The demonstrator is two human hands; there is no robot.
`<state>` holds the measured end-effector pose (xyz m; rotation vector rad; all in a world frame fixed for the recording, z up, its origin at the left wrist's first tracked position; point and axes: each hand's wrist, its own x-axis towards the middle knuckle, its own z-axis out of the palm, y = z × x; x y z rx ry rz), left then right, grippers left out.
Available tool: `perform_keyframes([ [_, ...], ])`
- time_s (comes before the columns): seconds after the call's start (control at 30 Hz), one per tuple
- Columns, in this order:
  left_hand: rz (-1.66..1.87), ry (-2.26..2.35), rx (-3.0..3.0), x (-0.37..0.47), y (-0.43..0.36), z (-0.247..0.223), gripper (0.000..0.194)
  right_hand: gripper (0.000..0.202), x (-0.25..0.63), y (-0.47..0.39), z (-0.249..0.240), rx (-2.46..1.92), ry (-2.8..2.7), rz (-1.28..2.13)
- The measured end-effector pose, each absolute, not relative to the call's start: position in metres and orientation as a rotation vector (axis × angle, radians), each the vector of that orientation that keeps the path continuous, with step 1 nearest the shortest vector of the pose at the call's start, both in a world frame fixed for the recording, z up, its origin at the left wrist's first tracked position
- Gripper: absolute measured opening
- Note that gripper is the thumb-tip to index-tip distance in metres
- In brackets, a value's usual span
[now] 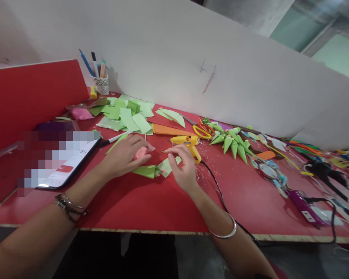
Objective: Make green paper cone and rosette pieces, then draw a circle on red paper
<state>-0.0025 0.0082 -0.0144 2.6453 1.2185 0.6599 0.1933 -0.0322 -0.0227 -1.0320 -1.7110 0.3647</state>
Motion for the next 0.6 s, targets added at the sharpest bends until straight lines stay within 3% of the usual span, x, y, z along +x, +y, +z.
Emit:
perform_keyframes([
  [0.1, 0.686, 1.556, 2.646, -0.005, 0.012, -0.023, 0.041, 0.015, 0.193, -0.032, -0.023, -1.034, -1.722, 0.365],
  [0.23, 0.419, 1.701, 2.622, -0.008, 0.015, -0.035, 0.051, 0.016, 0.192, -0.032, -0.024, -1.024, -1.731, 0.366],
  [0.6, 0.871, 1.175, 2.701, 0.002, 0.01, -0.028, 0.045, 0.02, 0.193, -0.029, -0.028, -1.034, -1.764, 0.432],
])
